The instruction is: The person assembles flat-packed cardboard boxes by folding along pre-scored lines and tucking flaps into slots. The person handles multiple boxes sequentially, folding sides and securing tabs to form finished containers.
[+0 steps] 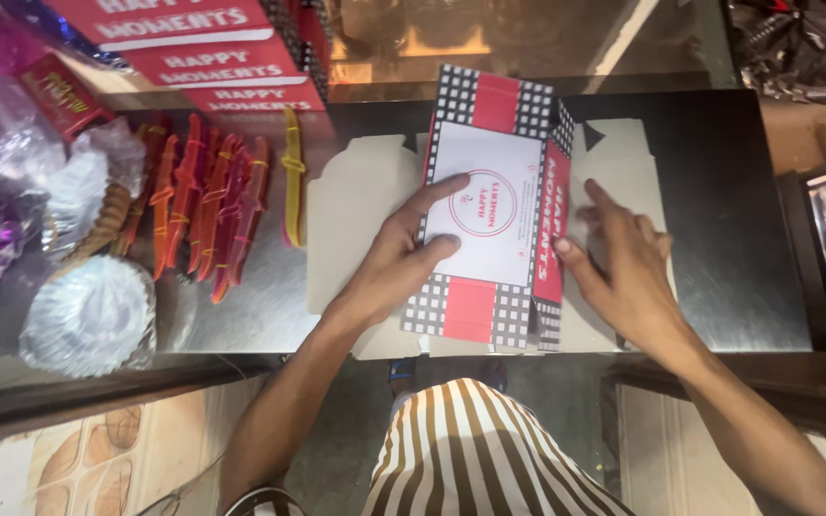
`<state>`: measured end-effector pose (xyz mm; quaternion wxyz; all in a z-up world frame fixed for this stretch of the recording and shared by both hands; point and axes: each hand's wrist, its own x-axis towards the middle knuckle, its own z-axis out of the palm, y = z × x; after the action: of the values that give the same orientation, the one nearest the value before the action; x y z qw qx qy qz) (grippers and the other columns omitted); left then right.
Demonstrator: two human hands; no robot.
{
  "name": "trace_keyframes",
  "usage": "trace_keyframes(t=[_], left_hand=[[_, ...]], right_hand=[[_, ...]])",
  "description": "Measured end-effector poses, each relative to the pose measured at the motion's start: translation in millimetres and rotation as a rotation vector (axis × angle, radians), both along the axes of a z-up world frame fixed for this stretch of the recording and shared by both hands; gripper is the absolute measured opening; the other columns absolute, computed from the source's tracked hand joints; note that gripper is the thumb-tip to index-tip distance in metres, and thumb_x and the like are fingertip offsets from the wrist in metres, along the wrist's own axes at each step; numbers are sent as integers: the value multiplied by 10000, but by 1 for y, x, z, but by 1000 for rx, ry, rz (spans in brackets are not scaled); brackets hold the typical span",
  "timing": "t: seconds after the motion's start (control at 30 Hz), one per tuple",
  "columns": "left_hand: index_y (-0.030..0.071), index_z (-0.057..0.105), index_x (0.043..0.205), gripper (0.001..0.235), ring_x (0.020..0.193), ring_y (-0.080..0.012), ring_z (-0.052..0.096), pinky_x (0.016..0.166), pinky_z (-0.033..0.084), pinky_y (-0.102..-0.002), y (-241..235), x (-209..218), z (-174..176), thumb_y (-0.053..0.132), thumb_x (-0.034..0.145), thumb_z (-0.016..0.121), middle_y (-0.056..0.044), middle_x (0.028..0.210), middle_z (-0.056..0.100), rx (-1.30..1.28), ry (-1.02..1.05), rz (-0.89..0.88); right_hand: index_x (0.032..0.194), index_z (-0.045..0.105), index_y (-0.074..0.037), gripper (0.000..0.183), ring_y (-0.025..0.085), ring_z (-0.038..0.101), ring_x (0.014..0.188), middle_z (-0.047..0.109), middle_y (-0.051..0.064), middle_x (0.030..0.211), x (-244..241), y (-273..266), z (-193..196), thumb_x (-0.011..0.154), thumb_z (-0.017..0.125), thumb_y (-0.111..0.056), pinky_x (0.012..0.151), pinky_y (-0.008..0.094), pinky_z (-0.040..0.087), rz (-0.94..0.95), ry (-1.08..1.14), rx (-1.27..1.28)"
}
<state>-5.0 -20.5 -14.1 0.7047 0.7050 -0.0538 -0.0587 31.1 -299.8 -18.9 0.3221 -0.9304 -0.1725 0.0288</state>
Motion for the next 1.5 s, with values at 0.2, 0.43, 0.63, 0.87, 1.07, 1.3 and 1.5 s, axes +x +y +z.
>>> trace_keyframes(t=[0.2,0.43,0.63,0.87,1.07,1.3,1.5], left_hand=[[81,488,1511,669,1292,-163,556,1034,464,-279,2,-9,3,-57,859,545,-117,1483,562,-100,30,67],[68,474,1525,679,1123,-190,584,941,452,-293,23,-30,-11,-76,869,577,-126,1396,628,141,49,232],[20,442,1535,694,1140,-196,626,986,498,-306,39,-35,-22,-52,855,559,-168,1343,650,-184,271,232],[15,383,1550,644,1251,-334,609,942,505,-354,37,-50,1,65,939,576,-258,1409,546,519,-89,153],[119,499,1468,546,1021,-367,636,860,515,-452,35,-44,29,284,965,629,-254,1478,430,851,3,341],[85,619,1404,465,1384,-352,461,1097,355,-522,1,-11,9,253,972,664,-170,1532,466,1105,-616,181],[27,577,1402,490,1410,-347,426,1097,333,-547,-42,30,-34,278,982,606,-170,1497,503,1103,-688,120]], right_hand=[[1580,199,-12,848,189,604,1063,587,146,1253,5,15,0,930,676,-275,781,318,492,131,199,490],[1561,268,-9,828,203,602,994,625,139,1266,-1,24,6,959,756,-300,892,383,445,207,-161,-95],[1629,87,-14,912,131,632,955,611,141,1261,-2,37,3,960,681,-194,829,297,544,289,317,544],[1622,97,-66,986,120,619,960,548,148,1313,-9,42,4,891,756,-113,872,294,573,207,427,674],[1452,518,-42,594,162,659,948,513,138,1400,-14,38,28,902,714,-151,842,314,604,192,288,268],[1273,636,39,453,308,625,1075,506,198,1354,-20,42,32,957,668,-284,916,417,534,310,-4,-133],[1256,678,5,442,297,601,1065,630,144,1250,-18,41,20,953,660,-316,891,455,460,318,-238,-253]])
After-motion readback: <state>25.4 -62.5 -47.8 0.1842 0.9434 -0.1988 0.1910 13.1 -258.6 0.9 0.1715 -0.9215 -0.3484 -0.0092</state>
